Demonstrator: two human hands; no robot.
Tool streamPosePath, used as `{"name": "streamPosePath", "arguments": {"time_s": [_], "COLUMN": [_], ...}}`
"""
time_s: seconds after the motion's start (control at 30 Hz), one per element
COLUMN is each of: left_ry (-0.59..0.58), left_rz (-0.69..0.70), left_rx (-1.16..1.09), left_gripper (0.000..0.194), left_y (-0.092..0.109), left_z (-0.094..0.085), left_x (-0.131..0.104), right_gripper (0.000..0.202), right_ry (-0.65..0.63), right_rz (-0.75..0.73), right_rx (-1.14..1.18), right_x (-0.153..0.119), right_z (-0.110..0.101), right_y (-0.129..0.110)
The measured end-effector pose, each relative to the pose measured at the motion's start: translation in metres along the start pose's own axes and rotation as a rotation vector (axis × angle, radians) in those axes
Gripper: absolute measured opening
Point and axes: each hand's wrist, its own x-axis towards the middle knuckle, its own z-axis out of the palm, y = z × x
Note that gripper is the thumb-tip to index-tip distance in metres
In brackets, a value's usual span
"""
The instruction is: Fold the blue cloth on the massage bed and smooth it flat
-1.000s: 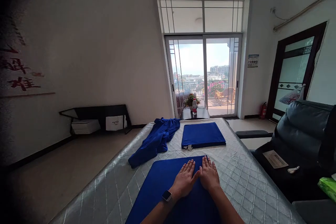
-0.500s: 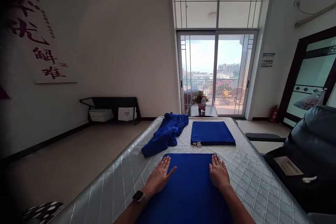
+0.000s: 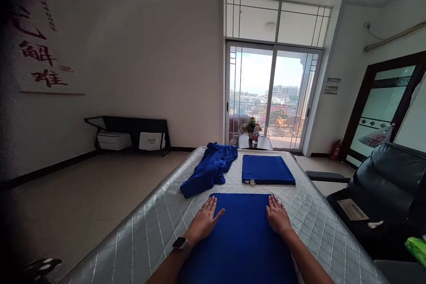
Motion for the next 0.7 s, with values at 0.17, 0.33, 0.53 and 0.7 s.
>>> {"name": "streamPosePath", "arguments": {"time_s": [0.17,0.33,0.53,0.7], "left_ry": [0.012,0.03,0.085,0.154], "left_rz": [-0.013,-0.003,0.017,0.068], "left_rx": [0.006,0.014,0.035,0.066], "left_gripper": [0.087,0.09,0.086,0.083], "left_y": [0.001,0.002,-0.003,0.027], "left_z": [-0.002,0.001,0.006,-0.003], "left_x": [-0.001,0.0,0.0,-0.005], "right_gripper": [0.064,0.063,0.062,0.062], "right_ry": [-0.01,0.011,0.022,0.013], "right_rz": [0.024,-0.014,0.005,0.014], "right_rx": [-0.019,-0.049,-0.014,0.011], "right_x": [-0.019,-0.04,-0.046,-0.045], "right_z": [-0.003,0.011,0.009,0.005], "right_y": [0.001,0.006,0.004,0.005]}}
